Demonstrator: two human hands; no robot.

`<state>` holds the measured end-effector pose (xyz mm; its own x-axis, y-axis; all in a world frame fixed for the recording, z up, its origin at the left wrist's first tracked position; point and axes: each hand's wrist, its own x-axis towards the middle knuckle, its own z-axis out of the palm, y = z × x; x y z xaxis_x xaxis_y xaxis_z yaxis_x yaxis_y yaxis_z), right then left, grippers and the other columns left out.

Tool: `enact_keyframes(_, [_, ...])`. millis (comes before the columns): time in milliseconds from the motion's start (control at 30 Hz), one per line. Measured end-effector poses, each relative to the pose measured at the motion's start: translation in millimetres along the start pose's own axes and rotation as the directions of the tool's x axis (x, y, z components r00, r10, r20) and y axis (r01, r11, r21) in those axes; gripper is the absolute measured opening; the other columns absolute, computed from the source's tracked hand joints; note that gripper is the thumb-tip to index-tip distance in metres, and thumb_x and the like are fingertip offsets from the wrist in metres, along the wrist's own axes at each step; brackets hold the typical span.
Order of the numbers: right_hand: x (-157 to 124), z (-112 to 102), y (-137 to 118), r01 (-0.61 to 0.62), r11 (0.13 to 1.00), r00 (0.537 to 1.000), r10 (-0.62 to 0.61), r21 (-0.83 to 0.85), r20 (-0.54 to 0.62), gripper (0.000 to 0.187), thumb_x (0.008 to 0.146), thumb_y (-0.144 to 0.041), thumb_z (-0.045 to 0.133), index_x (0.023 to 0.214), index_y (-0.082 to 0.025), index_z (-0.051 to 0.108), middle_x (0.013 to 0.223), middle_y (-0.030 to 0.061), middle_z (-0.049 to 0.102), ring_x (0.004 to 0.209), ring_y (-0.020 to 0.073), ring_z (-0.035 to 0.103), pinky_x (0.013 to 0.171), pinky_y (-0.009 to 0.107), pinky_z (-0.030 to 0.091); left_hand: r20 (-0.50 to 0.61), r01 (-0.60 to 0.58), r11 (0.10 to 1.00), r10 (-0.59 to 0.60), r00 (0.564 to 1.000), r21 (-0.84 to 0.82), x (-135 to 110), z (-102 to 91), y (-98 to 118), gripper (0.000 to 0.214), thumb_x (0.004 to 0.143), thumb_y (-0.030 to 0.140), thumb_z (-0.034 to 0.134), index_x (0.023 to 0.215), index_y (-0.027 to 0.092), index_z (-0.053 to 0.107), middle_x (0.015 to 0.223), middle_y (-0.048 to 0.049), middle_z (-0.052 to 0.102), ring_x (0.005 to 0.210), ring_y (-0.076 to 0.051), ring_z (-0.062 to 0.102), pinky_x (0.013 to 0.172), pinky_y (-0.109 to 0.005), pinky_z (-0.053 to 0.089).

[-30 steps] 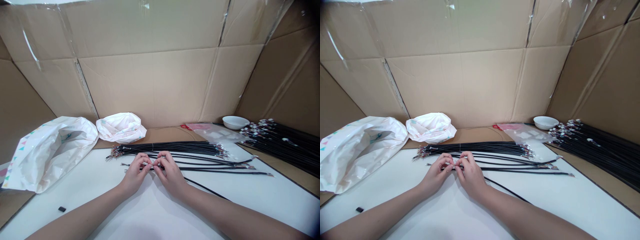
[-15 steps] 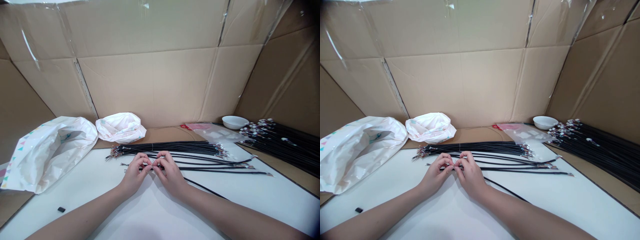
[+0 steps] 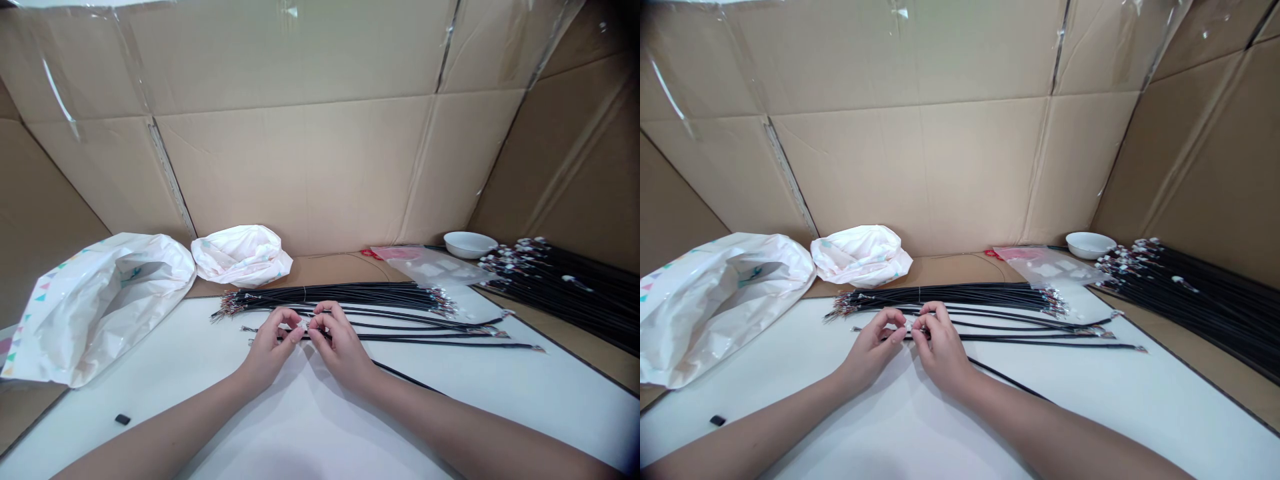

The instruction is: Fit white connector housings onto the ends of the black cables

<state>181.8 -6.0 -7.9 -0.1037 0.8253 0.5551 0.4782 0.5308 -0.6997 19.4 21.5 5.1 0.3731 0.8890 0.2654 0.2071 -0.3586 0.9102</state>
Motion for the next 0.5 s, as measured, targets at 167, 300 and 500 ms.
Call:
enact_keyframes(167, [0.1, 0.2, 0.0, 0.008, 1.000, 1.000, -0.008, 0.014, -0.017, 0.012, 0.089, -0.020, 0.041, 0.080, -0.018, 0.049, 0.100, 0.0099, 0.045, 0.092, 0.0185, 0.053, 0.067, 0.028, 0.046, 0.055, 0.120, 0.989, -0.116, 0.992, -0.085, -1.8, 2.2, -3.1, 0.029, 0.083, 0.045, 0.056, 0.087, 0.017, 0.056, 0.082, -0.0016, 0.055, 0.070, -0.013, 0.049, 0.062, -0.024, 0.037])
enact_keyframes(300, [-0.4, 1.1, -0.3, 0.017, 1.000, 1.000, -0.017, 0.013, -0.012, 0.013, 0.089, -0.020, 0.041, 0.079, -0.018, 0.050, 0.100, 0.0094, 0.045, 0.089, 0.0172, 0.053, 0.068, 0.028, 0.047, 0.104, 0.174, 0.976, -0.161, 0.982, -0.134, -1.5, 3.9, -2.8, 0.035, 0.082, 0.050, 0.056, 0.080, 0.015, 0.059, 0.070, -0.0001, 0.052, 0.061, -0.012, 0.043, 0.057, -0.024, 0.033])
enact_keyframes(500, [0.0, 1.6, 1.1, 0.032, 0.999, 0.999, -0.033, -0.028, -0.038, 0.013, 0.089, -0.018, 0.040, 0.080, -0.018, 0.049, 0.097, 0.0097, 0.045, 0.090, 0.0182, 0.054, 0.068, 0.029, 0.048, 0.146, 0.217, 0.951, -0.188, 0.971, -0.219, 1.5, 3.7, -3.3, 0.036, 0.077, 0.051, 0.061, 0.077, 0.015, 0.061, 0.069, -0.0005, 0.054, 0.062, -0.012, 0.042, 0.059, -0.024, 0.033])
